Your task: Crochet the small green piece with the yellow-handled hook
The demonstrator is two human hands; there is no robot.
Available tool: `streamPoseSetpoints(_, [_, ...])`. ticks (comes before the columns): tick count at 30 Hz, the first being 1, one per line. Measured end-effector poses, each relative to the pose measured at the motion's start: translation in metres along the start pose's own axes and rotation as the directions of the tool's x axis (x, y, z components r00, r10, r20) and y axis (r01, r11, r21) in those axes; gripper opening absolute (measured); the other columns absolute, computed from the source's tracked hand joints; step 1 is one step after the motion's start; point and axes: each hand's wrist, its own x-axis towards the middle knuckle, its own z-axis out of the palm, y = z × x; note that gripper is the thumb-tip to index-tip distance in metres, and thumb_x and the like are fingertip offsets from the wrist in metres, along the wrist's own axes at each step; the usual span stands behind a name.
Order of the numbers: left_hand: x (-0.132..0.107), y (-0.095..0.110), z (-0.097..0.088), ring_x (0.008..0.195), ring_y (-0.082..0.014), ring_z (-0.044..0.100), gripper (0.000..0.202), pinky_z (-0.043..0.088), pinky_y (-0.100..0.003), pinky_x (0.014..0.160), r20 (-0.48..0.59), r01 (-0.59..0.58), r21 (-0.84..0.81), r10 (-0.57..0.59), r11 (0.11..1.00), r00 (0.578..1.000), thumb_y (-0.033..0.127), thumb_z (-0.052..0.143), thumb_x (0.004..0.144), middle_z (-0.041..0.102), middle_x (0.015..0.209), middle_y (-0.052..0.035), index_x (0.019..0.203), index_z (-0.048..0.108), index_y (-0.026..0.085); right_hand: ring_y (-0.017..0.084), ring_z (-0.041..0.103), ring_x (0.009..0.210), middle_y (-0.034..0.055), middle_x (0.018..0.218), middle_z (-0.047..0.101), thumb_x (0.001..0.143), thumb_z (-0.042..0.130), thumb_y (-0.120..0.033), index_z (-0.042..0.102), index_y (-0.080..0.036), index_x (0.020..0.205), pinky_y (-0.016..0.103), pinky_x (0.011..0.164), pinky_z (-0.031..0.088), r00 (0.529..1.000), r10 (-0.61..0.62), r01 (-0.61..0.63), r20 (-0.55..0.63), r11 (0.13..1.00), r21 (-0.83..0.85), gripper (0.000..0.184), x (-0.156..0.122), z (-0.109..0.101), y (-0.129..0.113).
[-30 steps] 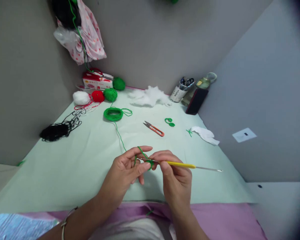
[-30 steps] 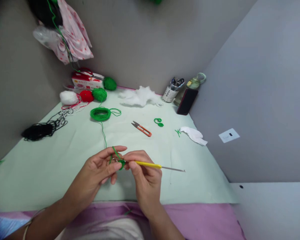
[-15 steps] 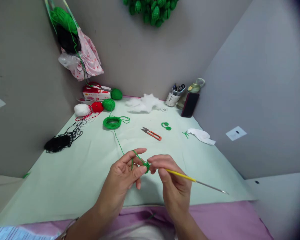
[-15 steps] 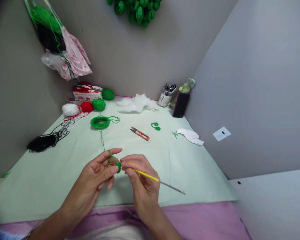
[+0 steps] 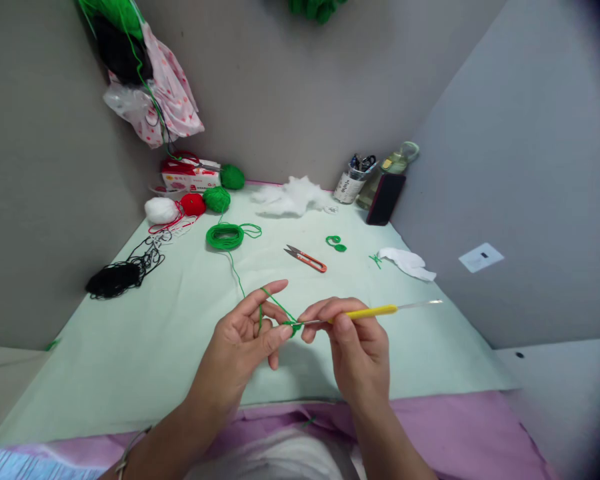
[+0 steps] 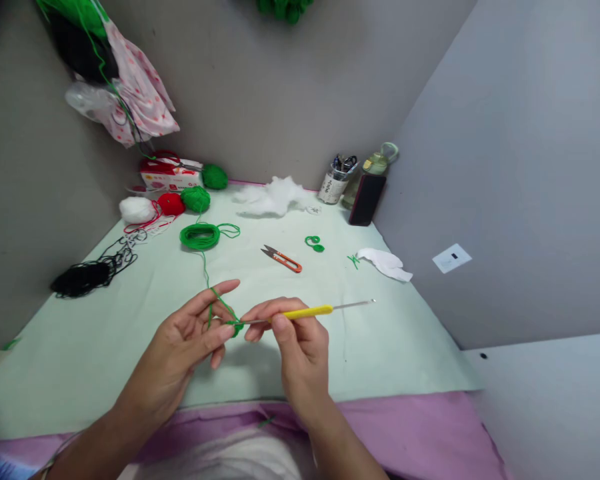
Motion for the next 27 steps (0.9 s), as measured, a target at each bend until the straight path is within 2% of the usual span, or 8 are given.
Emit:
streamPoseSetpoints(4, [-0.001,0.0,0.0,0.056,-0.0061,0.045,0.055,0.051,-0.019,0.053,-0.067,-0.048,0.092,0.054,0.995,0.996,0.024,0.093,0.076,0.062,0.085,0.0046,0.129,0.077,0.027,0.018,0.076,0.085,0.0057,0.097,0.079,0.108,0.053,-0.017,0.074,-0.024,0.109,0.034,0.078,0.064,0.968,-0.202,0.237,0.146,0.929,-0.285,0.022,-0.005,-0.003,-0.004])
streamPoseSetpoints(8, [-0.003,-0.003,0.002,0.057,-0.0061,0.047,0.058,0.051,-0.019,0.056,-0.142,-0.06,0.122,0.077,0.991,0.987,0.021,0.094,0.071,0.062,0.084,0.0048,0.127,0.078,0.026,0.021,0.077,0.093,0.008,0.105,0.081,0.103,0.057,-0.011,0.072,-0.027,0.123,0.034,0.077,0.065,0.874,-0.334,0.483,0.352,0.672,-0.561,0.03,-0.01,-0.003,-0.001])
streamPoseSetpoints(11, [-0.001,-0.003,0.002,0.054,-0.005,0.045,0.067,0.048,-0.018,0.052,-0.05,0.012,-0.023,-0.013,1.0,0.999,0.025,0.095,0.072,0.062,0.081,0.0051,0.135,0.073,0.023,0.022,0.078,0.095,0.0084,0.107,0.08,0.1,0.064,-0.013,0.074,-0.029,0.129,0.032,0.079,0.066,0.824,-0.393,0.566,0.409,0.525,-0.635,0.035,-0.013,-0.002,0.005])
streamPoseSetpoints(13, [0.001,-0.001,0.002,0.046,-0.0013,0.034,0.066,0.043,-0.016,0.047,0.054,0.124,-0.153,-0.117,0.98,0.992,0.028,0.096,0.074,0.06,0.076,0.0067,0.136,0.073,0.019,0.022,0.077,0.096,0.0074,0.105,0.078,0.1,0.065,-0.013,0.076,-0.03,0.128,0.032,0.079,0.065,0.848,-0.413,0.527,0.331,0.599,-0.604,0.035,-0.013,-0.001,0.006])
streamPoseSetpoints(15, [0.004,0.002,0.001,0.043,0.0018,0.022,0.06,0.039,-0.015,0.045,0.103,0.191,-0.229,-0.171,0.955,0.98,0.027,0.095,0.076,0.056,0.072,0.0089,0.131,0.074,0.016,0.02,0.074,0.088,0.0053,0.096,0.077,0.102,0.061,-0.013,0.078,-0.029,0.12,0.032,0.074,0.063,0.911,-0.378,0.407,0.165,0.762,-0.504,0.03,-0.01,0.0,0.005])
streamPoseSetpoints(18, [0.004,0.004,0.002,0.043,0.0028,0.023,0.056,0.039,-0.014,0.044,0.066,0.128,-0.218,-0.116,0.968,0.991,0.023,0.095,0.077,0.062,0.077,0.0076,0.129,0.075,0.019,0.017,0.069,0.074,0.0033,0.082,0.073,0.105,0.058,-0.017,0.08,-0.025,0.104,0.032,0.067,0.06,0.972,-0.237,0.229,0.0,0.937,-0.263,0.023,-0.003,0.004,0.003])
streamPoseSetpoints(22, [0.003,-0.001,0.002,0.047,-0.0011,0.035,0.052,0.042,-0.015,0.044,0.039,0.044,-0.108,-0.039,0.993,0.998,0.025,0.093,0.078,0.066,0.085,0.0035,0.127,0.076,0.022,0.017,0.071,0.076,0.0059,0.09,0.078,0.103,0.067,-0.025,0.083,-0.024,0.099,0.032,0.065,0.06,0.988,-0.155,0.157,0.025,0.977,-0.143,0.017,0.002,0.01,0.005])
streamPoseSetpoints(27, [0.005,-0.004,-0.004,0.059,-0.0084,0.053,0.054,0.047,-0.018,0.049,-0.019,-0.017,-0.041,0.016,0.999,1.0,0.026,0.093,0.078,0.062,0.078,0.0035,0.129,0.075,0.021,0.018,0.071,0.076,0.0048,0.086,0.077,0.103,0.066,-0.023,0.083,-0.025,0.102,0.032,0.068,0.059,0.981,-0.195,0.191,0.006,0.952,-0.238,0.017,-0.003,0.006,0.005])
